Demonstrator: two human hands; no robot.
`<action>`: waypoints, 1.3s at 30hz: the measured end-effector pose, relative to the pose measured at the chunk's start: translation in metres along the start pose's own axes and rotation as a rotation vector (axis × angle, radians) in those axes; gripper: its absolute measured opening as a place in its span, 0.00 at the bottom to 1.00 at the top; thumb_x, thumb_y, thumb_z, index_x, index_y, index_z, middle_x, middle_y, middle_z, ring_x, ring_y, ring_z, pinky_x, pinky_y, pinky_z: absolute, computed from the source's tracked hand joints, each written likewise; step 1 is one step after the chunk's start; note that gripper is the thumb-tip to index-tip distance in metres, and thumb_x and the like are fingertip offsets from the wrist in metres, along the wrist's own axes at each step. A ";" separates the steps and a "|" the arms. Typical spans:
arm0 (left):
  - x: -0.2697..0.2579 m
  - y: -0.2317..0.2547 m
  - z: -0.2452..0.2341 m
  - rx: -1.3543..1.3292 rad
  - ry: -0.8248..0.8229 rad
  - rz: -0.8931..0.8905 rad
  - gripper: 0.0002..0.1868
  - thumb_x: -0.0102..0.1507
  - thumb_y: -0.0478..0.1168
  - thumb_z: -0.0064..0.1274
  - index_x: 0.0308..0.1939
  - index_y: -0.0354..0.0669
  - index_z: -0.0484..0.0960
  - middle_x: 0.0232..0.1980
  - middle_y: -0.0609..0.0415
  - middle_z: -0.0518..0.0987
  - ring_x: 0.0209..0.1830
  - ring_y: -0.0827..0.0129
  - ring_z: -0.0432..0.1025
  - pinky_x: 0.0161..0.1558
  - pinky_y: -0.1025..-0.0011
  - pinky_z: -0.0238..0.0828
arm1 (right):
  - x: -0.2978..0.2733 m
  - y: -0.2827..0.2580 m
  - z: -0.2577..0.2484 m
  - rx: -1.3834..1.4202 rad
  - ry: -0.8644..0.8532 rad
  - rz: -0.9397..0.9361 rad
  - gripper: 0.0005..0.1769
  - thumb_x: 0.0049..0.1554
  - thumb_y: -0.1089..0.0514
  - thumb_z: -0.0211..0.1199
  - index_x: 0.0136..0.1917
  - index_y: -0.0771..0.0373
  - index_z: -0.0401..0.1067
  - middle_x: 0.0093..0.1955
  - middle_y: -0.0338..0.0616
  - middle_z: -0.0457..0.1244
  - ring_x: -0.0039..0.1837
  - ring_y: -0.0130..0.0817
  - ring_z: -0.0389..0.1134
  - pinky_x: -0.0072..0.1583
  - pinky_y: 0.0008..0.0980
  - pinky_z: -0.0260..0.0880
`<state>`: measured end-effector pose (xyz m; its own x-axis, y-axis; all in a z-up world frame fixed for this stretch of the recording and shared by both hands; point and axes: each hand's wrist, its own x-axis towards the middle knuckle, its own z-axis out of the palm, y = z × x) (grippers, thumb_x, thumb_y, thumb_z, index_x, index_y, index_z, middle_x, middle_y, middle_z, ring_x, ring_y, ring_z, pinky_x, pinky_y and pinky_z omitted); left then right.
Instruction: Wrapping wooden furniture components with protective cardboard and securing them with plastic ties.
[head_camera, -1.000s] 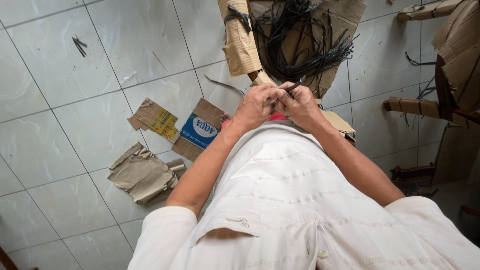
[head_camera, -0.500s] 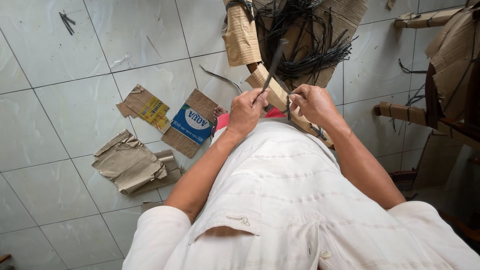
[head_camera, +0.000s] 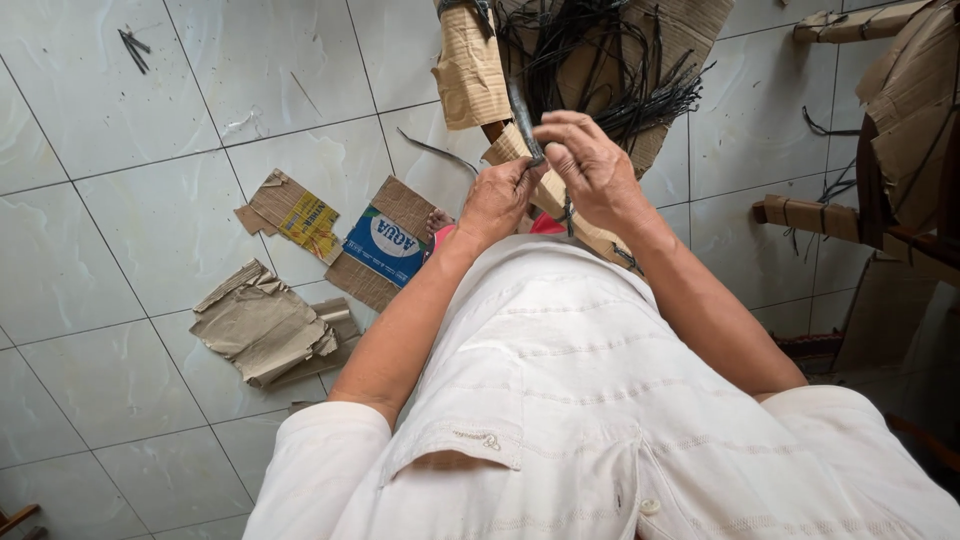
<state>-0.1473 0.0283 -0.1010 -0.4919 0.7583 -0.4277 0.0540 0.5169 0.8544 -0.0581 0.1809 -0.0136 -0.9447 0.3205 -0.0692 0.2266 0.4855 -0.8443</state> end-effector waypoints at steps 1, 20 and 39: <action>-0.002 0.003 -0.001 -0.003 0.000 -0.005 0.18 0.73 0.58 0.40 0.43 0.58 0.82 0.38 0.55 0.84 0.46 0.52 0.79 0.51 0.56 0.76 | 0.000 0.001 -0.002 0.001 -0.005 0.003 0.15 0.72 0.48 0.52 0.66 0.48 0.75 0.69 0.46 0.63 0.67 0.54 0.68 0.63 0.49 0.70; 0.014 -0.013 -0.003 -0.401 0.060 0.026 0.10 0.70 0.50 0.55 0.49 0.54 0.87 0.31 0.55 0.85 0.33 0.78 0.75 0.40 0.72 0.81 | 0.003 0.035 0.012 -0.513 -0.027 -0.220 0.37 0.54 0.58 0.74 0.75 0.50 0.67 0.74 0.46 0.59 0.67 0.52 0.63 0.61 0.49 0.69; 0.008 -0.024 -0.012 -0.338 0.028 0.094 0.13 0.72 0.52 0.51 0.53 0.58 0.87 0.43 0.54 0.88 0.45 0.65 0.81 0.52 0.61 0.78 | -0.002 0.022 -0.009 -0.159 -0.127 0.123 0.02 0.66 0.57 0.64 0.51 0.54 0.77 0.44 0.43 0.70 0.52 0.46 0.72 0.51 0.41 0.71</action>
<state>-0.1634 0.0171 -0.1215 -0.5221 0.7828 -0.3386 -0.1888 0.2811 0.9409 -0.0493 0.1989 -0.0274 -0.9276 0.2854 -0.2410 0.3668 0.5745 -0.7317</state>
